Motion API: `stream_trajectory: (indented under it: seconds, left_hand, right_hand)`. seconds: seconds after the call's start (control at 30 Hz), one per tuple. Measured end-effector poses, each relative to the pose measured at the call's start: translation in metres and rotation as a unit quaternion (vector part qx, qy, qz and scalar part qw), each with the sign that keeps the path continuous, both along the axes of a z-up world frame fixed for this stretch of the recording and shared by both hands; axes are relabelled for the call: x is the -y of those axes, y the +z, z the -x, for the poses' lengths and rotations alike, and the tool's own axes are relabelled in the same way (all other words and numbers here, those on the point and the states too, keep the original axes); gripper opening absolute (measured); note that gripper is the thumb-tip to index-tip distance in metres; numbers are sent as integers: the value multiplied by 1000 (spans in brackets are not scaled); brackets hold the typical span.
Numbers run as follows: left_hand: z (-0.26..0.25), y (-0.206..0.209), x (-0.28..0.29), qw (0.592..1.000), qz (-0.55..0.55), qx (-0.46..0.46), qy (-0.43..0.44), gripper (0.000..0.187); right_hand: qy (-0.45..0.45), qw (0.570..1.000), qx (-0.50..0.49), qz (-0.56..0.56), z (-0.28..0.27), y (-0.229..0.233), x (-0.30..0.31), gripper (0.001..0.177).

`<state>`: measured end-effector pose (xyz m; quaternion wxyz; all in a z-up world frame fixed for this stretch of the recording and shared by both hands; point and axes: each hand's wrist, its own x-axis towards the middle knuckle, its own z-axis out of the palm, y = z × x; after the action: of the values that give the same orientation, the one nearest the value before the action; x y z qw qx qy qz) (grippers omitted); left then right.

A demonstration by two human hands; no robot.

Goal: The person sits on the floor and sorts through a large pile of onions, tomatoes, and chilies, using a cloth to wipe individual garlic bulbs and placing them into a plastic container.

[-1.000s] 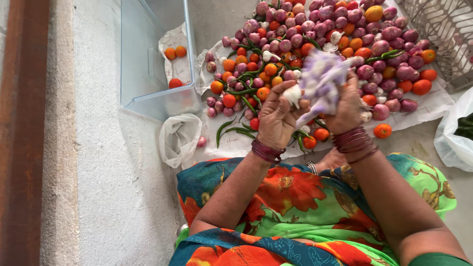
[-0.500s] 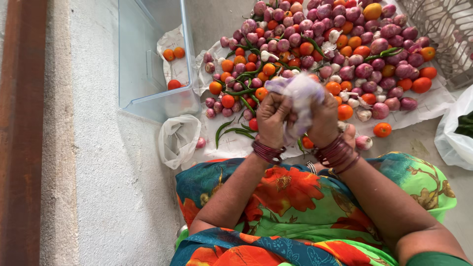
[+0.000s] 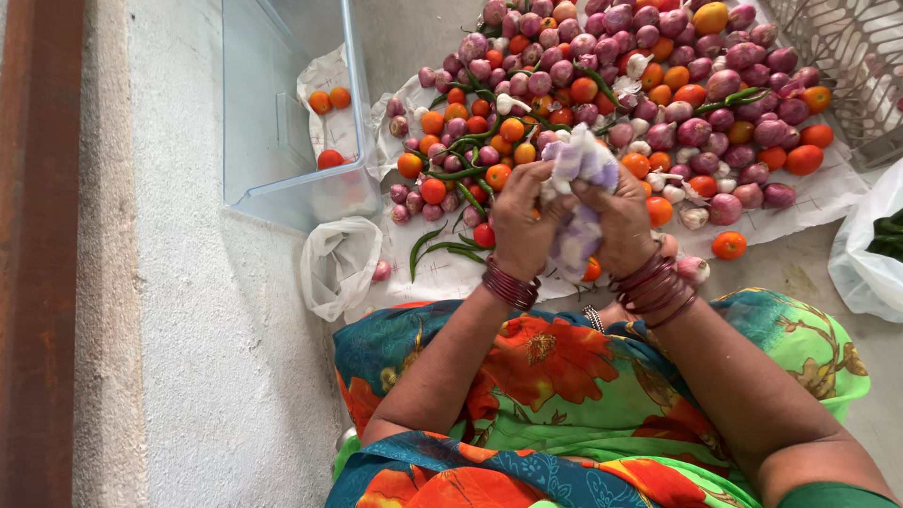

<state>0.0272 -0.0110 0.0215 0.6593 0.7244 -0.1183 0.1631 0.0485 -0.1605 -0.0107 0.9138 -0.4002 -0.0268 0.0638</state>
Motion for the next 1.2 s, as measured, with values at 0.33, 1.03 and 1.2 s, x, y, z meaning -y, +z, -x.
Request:
stream_trajectory:
  seconds: [0.33, 1.03, 1.2]
  left_hand:
    - [-6, 15, -21, 892, 407, -39, -195, 27]
    - [-2, 1, -3, 991, 102, 47, -79, 25]
    - [1, 0, 5, 985, 142, 28, -94, 36]
  right_hand:
    - [-17, 949, 146, 280, 3, 51, 15, 53]
    - [-181, 883, 225, 370, 16, 29, -8, 14]
    - [-149, 942, 150, 262, -1, -5, 4, 16]
